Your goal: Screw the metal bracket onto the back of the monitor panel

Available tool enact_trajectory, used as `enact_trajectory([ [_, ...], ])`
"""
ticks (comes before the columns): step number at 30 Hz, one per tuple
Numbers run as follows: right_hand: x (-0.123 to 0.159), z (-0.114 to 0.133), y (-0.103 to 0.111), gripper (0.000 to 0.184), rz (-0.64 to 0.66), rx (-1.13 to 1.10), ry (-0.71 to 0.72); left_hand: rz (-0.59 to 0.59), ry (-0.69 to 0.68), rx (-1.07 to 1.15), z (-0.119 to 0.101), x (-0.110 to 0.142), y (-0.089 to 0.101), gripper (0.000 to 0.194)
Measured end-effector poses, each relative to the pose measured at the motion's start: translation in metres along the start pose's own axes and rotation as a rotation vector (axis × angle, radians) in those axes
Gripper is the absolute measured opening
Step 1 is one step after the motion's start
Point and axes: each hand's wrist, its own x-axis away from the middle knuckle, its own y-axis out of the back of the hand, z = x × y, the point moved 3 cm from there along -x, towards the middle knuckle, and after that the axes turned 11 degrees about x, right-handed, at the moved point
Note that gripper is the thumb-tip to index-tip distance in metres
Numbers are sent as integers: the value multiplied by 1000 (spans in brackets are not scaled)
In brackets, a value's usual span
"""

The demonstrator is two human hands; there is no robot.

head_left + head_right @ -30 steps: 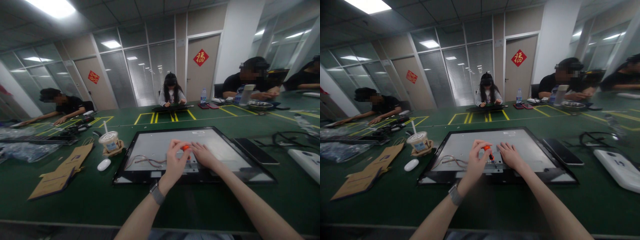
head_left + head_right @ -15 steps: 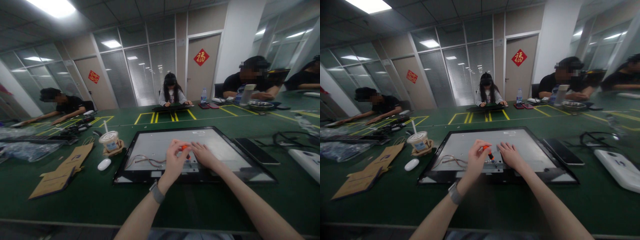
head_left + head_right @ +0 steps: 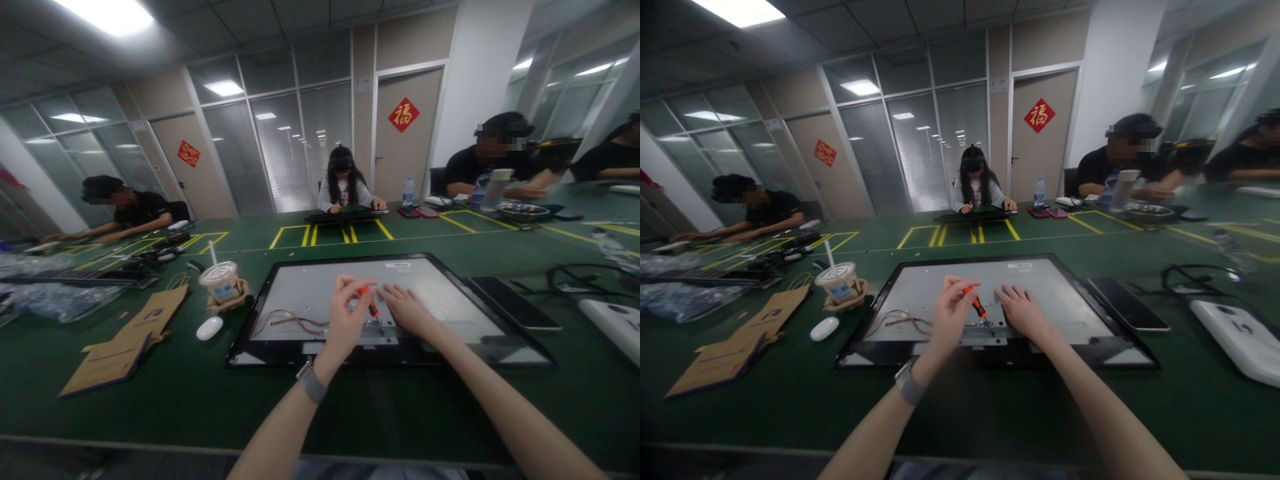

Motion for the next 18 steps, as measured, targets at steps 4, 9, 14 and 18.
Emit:
enact_trajectory([
  [4,-1,0,-2,53,4,-11,-8,-5,15,20,1,-1,1,25],
  [9,-2,-1,-5,54,3,-3,-12,25,77,99,4,0,1,30],
  [14,-2,-1,-7,53,-11,-9,-11,62,30,66,1,1,-4,23],
  [18,-3,-2,-8,54,5,8,-12,52,13,36,0,0,-3,20],
])
